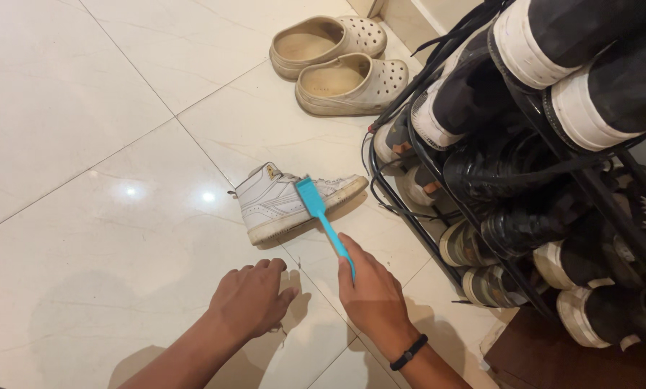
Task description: The person scrubs the upper surface of a white high-top sneaker using a blue brush. The person holds the shoe steady with their left hand while scrubbing with their right hand.
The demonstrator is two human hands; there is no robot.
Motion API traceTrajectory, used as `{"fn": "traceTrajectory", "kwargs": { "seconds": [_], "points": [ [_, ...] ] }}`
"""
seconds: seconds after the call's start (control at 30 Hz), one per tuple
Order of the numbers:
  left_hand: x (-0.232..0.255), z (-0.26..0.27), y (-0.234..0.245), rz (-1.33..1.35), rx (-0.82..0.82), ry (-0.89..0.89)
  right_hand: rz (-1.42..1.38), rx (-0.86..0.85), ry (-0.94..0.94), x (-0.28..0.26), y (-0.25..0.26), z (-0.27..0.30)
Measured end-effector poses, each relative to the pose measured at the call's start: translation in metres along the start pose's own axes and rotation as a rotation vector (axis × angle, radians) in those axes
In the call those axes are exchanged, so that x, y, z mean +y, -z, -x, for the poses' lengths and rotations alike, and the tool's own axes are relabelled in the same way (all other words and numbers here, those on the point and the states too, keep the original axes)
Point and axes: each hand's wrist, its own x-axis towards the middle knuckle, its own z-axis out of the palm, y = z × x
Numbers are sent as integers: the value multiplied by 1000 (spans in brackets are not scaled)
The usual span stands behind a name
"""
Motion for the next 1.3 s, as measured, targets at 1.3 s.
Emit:
{"fn": "traceTrajectory", "kwargs": {
  "seconds": [1.3],
  "points": [
    [-2,12,-3,52,74,19,26,-138,-52,-23,-1,1]
  ]
}}
